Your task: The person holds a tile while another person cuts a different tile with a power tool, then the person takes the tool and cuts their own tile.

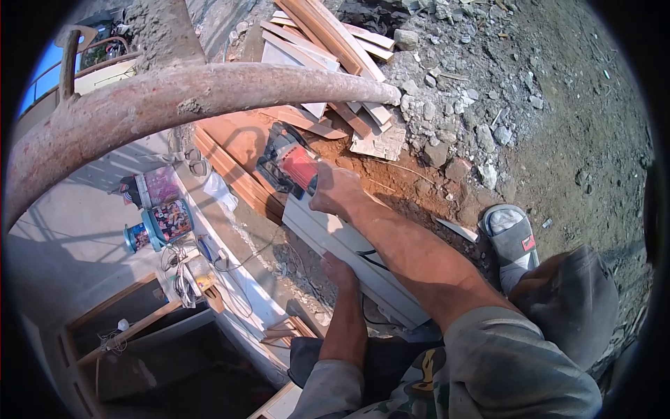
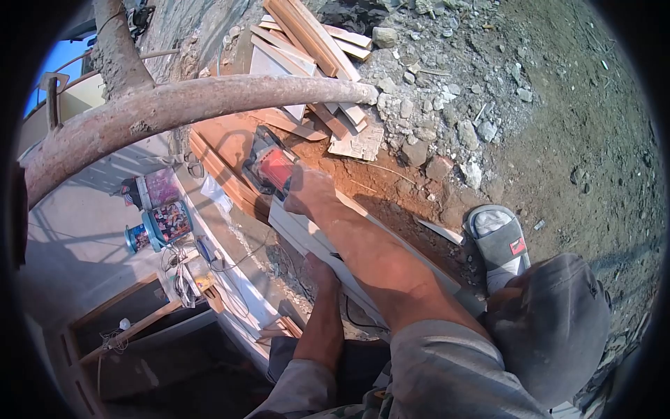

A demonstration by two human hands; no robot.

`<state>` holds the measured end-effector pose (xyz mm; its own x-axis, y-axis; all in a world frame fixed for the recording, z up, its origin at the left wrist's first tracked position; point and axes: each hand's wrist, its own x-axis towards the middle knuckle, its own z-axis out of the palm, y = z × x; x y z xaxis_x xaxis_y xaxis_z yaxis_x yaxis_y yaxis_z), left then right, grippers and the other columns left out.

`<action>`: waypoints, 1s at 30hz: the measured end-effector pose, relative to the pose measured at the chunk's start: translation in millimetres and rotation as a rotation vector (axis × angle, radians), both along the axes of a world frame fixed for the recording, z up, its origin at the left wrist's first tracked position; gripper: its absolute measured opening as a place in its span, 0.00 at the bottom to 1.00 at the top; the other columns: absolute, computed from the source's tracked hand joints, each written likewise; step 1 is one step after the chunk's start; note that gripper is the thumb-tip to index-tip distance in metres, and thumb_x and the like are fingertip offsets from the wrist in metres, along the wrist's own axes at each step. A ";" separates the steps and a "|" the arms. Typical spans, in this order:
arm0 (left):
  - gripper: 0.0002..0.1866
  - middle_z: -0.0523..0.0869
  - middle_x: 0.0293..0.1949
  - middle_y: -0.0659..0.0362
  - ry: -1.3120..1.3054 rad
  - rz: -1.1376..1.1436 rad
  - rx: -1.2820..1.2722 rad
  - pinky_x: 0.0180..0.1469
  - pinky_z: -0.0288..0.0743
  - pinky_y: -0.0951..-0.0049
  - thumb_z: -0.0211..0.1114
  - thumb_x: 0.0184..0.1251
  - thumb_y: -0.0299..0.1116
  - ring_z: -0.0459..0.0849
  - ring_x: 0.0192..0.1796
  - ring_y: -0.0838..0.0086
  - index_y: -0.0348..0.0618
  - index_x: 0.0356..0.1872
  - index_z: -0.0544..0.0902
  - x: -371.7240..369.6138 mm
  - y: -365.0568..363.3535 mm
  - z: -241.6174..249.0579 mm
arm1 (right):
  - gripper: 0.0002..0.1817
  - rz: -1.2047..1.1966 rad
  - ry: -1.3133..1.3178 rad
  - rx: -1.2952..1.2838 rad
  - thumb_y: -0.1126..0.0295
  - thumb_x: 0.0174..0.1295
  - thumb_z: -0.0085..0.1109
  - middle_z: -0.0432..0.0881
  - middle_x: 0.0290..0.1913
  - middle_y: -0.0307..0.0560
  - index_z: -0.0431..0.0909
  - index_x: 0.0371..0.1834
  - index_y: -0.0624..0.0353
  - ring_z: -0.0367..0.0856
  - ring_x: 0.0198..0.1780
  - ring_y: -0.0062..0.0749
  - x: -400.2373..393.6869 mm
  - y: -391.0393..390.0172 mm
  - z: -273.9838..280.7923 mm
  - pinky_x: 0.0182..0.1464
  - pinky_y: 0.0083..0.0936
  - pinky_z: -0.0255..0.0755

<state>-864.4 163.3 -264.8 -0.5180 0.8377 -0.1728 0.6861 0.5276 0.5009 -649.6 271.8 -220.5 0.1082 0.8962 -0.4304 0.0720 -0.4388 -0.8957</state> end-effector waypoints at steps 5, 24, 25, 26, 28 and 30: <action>0.41 0.77 0.47 0.33 0.039 -0.038 -0.009 0.53 0.70 0.55 0.39 0.69 0.61 0.78 0.49 0.46 0.21 0.52 0.71 -18.8 0.9 -11.0 | 0.31 0.020 -0.036 -0.012 0.62 0.40 0.65 0.82 0.43 0.58 0.71 0.51 0.61 0.81 0.48 0.49 -4.7 2.3 -4.0 0.51 0.37 0.73; 0.39 0.76 0.49 0.33 -0.135 -0.020 0.003 0.54 0.70 0.56 0.40 0.70 0.59 0.77 0.51 0.47 0.21 0.53 0.70 -27.8 2.4 -21.5 | 0.29 0.096 -0.045 -0.067 0.62 0.42 0.65 0.82 0.42 0.60 0.70 0.49 0.63 0.81 0.47 0.49 3.8 -1.8 1.1 0.50 0.37 0.74; 0.39 0.76 0.49 0.34 -0.136 -0.010 0.019 0.54 0.70 0.56 0.40 0.70 0.59 0.77 0.51 0.47 0.21 0.53 0.70 -21.5 1.8 -16.8 | 0.30 0.083 -0.047 -0.047 0.63 0.42 0.64 0.82 0.42 0.60 0.70 0.50 0.63 0.81 0.47 0.49 1.6 -1.5 -1.0 0.50 0.37 0.74; 0.39 0.76 0.49 0.34 -0.137 -0.013 0.011 0.54 0.70 0.56 0.40 0.70 0.59 0.77 0.51 0.47 0.21 0.53 0.70 -21.0 1.2 -14.6 | 0.30 0.070 -0.049 -0.029 0.63 0.42 0.64 0.82 0.42 0.60 0.70 0.50 0.64 0.81 0.47 0.50 2.8 -2.5 1.2 0.50 0.38 0.74; 0.40 0.76 0.50 0.34 -0.117 -0.025 -0.038 0.53 0.70 0.57 0.41 0.69 0.60 0.78 0.50 0.48 0.21 0.53 0.70 -19.4 2.1 -11.0 | 0.29 0.077 -0.008 -0.049 0.65 0.43 0.63 0.82 0.43 0.60 0.70 0.50 0.63 0.81 0.48 0.49 7.5 -5.5 4.4 0.51 0.36 0.73; 0.40 0.76 0.50 0.35 -0.124 -0.007 -0.026 0.53 0.71 0.58 0.41 0.69 0.60 0.78 0.49 0.49 0.21 0.53 0.69 -17.1 1.9 -10.7 | 0.27 0.090 0.037 -0.065 0.67 0.44 0.62 0.81 0.44 0.60 0.71 0.51 0.63 0.80 0.50 0.49 9.4 -7.7 6.2 0.53 0.35 0.73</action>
